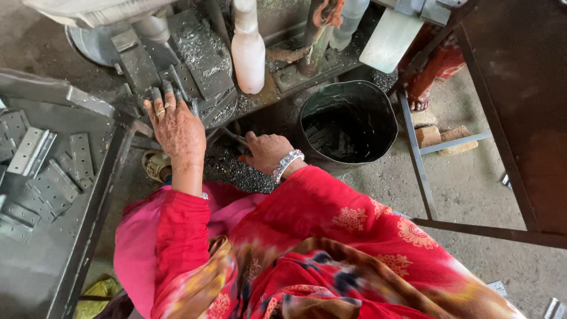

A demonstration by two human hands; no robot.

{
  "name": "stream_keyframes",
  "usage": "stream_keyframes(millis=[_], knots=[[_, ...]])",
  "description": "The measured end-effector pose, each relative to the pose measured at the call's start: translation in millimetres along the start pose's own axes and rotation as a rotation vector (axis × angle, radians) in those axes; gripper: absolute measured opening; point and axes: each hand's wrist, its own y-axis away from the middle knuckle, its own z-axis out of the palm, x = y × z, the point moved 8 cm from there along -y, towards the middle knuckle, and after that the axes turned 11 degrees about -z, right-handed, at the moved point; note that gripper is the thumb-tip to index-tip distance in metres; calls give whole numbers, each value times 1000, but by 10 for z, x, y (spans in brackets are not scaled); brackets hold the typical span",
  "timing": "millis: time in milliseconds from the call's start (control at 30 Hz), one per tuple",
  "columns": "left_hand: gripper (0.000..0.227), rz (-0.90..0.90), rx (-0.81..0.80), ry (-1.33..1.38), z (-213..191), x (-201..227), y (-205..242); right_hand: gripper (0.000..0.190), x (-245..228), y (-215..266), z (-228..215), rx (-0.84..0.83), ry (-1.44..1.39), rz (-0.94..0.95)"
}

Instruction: The person operates a drill press to drill holes into small metal plates. They pick up plates from a tray, position them under the drill, activate the machine, and then place the finished plates into a bucket.

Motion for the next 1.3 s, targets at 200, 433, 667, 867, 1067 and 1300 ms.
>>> stream_keyframes(millis=[200, 433, 667, 867, 1067, 1300], knots=[[32, -13, -15, -11, -19, 7, 9, 56, 0, 0, 18, -15, 5, 16], [31, -17, -37, -15, -17, 1, 23, 58, 12, -7, 37, -13, 3, 13], [32, -1, -16, -34, -44, 28, 24, 58, -2, 3, -4, -14, -4, 9], [30, -24, -48, -18, 12, -15, 47, 58, -1, 3, 25, -28, -4, 15], [30, -3, -2, -18, -12, -17, 69, 58, -20, -5, 21, -19, 1, 24], [30, -16, -33, -23, 12, -31, 57, 56, -3, -12, 44, -33, -3, 28]])
